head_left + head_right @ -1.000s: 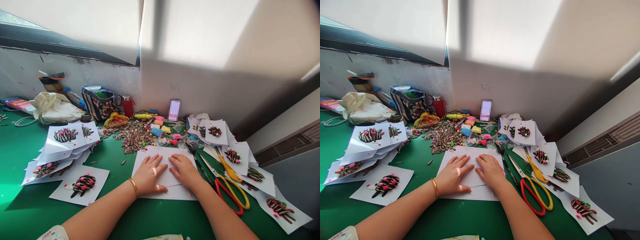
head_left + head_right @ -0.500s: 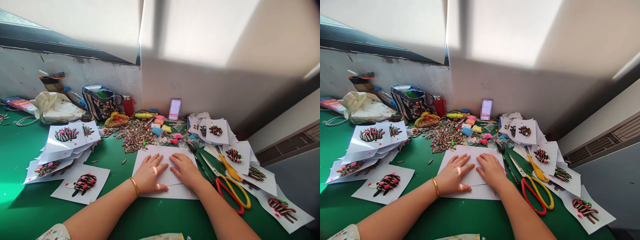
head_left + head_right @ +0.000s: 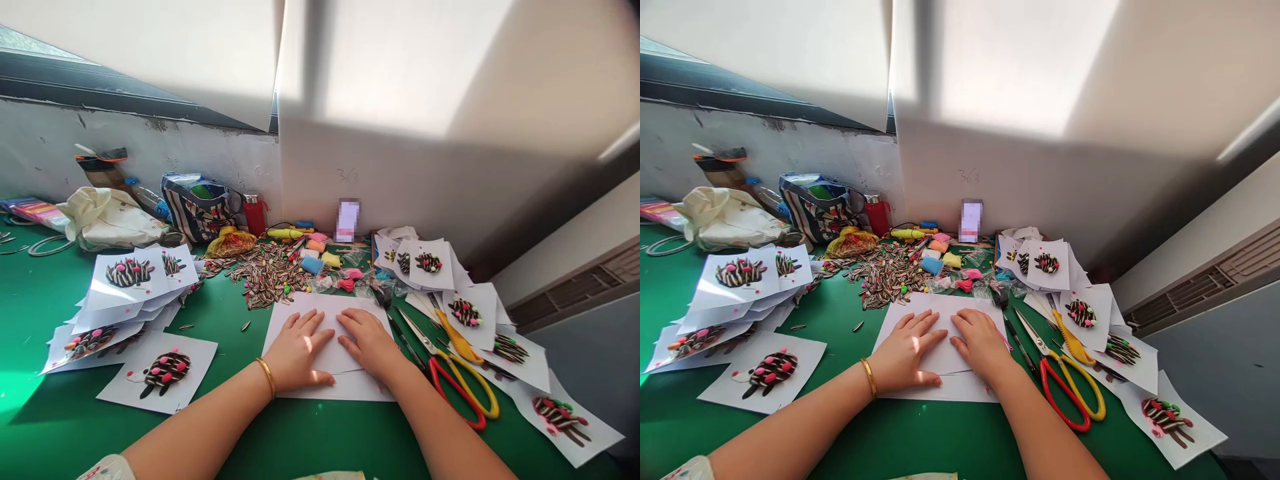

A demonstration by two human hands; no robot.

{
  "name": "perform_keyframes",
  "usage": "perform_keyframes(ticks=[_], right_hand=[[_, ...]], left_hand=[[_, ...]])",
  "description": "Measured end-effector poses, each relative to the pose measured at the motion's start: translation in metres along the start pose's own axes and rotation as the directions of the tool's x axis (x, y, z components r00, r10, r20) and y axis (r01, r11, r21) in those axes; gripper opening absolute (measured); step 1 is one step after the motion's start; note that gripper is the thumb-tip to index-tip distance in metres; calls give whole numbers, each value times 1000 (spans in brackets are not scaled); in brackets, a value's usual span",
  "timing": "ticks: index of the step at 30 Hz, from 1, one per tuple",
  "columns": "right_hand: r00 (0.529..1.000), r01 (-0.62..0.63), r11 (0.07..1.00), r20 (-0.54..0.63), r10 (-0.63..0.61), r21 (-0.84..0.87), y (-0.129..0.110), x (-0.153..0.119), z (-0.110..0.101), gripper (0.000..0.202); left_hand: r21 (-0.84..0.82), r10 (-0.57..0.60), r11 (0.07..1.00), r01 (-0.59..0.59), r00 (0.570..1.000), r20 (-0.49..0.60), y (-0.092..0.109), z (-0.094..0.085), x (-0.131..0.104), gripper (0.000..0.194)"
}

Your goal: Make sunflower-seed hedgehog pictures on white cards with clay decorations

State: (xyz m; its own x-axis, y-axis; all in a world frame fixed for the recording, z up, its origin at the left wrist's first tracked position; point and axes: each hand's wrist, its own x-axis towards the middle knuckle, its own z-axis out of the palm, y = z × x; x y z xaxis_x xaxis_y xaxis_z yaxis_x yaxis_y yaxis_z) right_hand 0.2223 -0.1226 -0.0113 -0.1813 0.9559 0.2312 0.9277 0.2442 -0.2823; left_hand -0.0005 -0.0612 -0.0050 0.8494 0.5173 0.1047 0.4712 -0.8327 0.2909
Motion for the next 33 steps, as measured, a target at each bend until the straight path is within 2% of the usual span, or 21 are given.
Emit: perform_keyframes(ticks=[33], right_hand=[[1000,-16,1000,10,16,6,0,0,-1,42]], left_hand=[[13,2,1000,-2,1000,-3,1,-1,1,89]])
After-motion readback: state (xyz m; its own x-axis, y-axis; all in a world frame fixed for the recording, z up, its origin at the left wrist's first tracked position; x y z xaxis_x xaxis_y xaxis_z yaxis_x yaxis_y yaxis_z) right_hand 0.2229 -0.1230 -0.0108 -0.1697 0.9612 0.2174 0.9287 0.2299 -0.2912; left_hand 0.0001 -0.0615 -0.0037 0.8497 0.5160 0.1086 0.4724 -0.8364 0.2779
